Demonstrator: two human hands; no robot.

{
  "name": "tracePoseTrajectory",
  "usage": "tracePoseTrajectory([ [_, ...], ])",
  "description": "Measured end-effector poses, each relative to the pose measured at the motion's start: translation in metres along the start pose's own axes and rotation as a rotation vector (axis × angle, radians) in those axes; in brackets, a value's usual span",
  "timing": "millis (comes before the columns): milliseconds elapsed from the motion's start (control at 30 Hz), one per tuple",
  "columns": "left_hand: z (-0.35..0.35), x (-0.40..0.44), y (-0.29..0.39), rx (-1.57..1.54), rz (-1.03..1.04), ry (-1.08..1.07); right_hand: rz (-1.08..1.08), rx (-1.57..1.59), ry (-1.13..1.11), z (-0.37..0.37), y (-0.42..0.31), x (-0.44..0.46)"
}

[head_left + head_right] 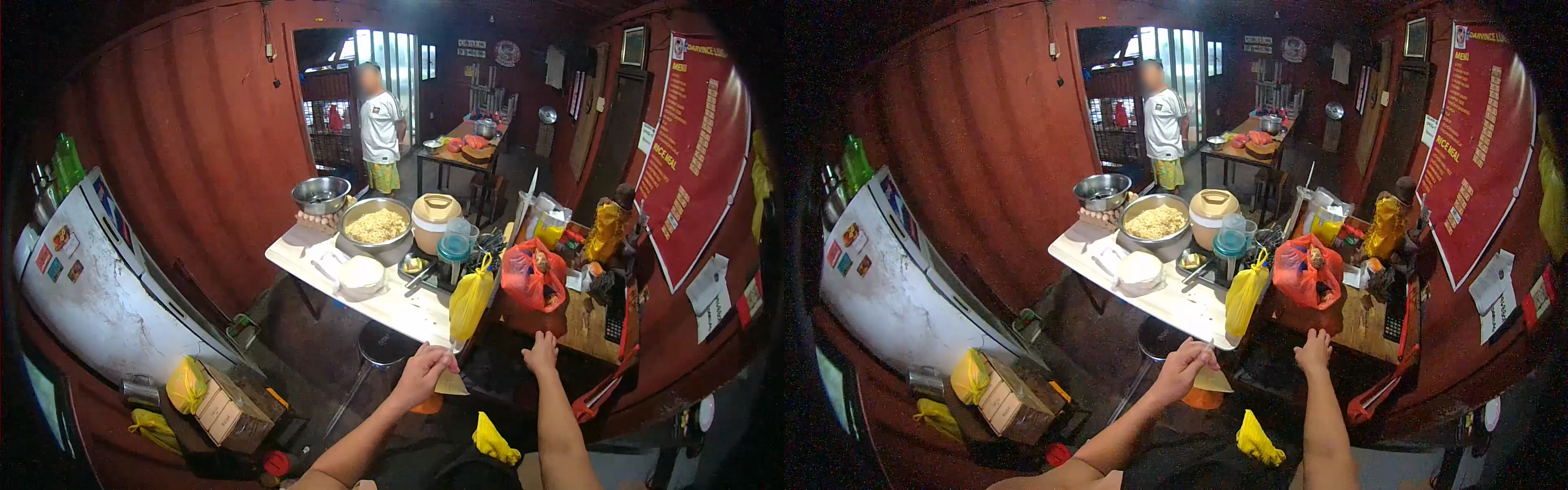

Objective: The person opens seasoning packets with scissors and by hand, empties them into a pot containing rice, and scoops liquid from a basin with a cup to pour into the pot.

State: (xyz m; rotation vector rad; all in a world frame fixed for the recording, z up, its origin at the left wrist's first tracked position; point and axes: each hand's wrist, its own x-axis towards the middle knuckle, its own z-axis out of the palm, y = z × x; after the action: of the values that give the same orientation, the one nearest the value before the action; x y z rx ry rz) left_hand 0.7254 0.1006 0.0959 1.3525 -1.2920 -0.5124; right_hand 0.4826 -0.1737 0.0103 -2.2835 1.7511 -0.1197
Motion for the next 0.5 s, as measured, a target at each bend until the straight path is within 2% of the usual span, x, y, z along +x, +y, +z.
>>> tracePoseTrajectory([
  [167,0.003,0.000,-0.003,-0.010,-0.009,-0.018,-0.041,-0.080,-0.003,0.009,0.010,0.006],
  [500,0.020,-0.005,-0.005,-0.031,-0.027,-0.052,0.031,-0.090,-0.193,-0.022,-0.002,0.004],
])
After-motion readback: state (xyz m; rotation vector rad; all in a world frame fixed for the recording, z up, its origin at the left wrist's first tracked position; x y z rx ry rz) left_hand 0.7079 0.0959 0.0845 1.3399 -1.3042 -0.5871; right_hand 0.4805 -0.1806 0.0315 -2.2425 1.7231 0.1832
